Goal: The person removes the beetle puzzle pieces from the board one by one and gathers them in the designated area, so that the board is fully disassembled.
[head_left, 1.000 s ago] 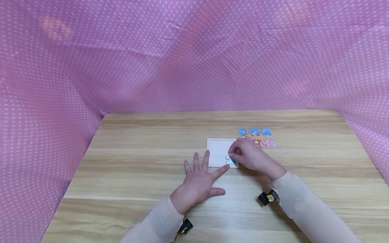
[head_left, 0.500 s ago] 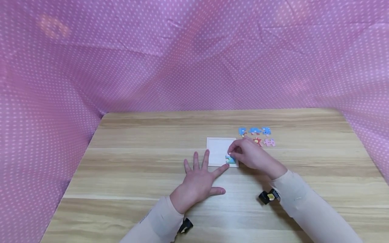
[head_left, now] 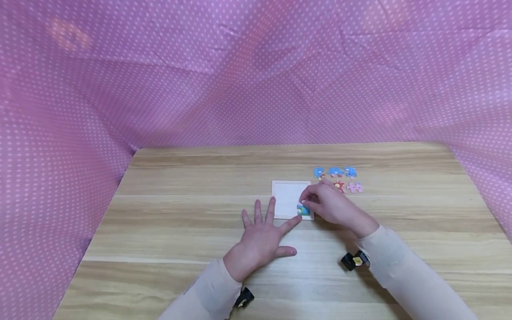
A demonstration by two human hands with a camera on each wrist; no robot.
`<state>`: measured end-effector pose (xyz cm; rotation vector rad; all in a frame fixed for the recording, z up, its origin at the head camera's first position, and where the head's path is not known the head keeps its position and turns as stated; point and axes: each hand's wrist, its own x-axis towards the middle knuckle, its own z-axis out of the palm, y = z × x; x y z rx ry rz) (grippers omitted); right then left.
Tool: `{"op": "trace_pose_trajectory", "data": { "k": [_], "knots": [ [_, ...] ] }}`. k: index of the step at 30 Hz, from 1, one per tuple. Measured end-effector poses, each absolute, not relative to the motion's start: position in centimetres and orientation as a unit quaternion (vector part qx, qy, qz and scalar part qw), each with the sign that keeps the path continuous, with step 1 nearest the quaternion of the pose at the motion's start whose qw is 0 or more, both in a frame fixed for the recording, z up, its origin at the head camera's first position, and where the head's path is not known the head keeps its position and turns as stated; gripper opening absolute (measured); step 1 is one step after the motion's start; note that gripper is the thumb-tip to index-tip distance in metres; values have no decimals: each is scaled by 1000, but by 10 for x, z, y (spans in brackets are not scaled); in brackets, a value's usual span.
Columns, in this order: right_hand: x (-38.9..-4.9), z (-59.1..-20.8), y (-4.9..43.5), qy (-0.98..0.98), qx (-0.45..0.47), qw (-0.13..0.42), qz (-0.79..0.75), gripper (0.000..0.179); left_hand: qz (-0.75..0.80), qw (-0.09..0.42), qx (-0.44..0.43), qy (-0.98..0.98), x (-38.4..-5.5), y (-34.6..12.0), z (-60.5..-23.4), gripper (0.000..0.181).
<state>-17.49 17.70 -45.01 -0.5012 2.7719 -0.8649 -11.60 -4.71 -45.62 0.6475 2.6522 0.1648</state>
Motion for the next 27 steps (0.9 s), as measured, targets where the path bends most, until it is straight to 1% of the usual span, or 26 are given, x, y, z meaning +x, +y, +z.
{"op": "trace_pose_trajectory", "data": {
  "k": [5,16,27],
  "knots": [
    [-174,-450,179,930,-177,92,-308,7,58,202,231,950,-116,-46,-456,81],
    [-172,-450,184,912,-167,112,-357,8,53,192,233,952,-113,-47,-456,82],
    [-169,-447,192,909,-149,92,-377,11,48,191,231,953,-113,-46,-456,82]
  ]
}}
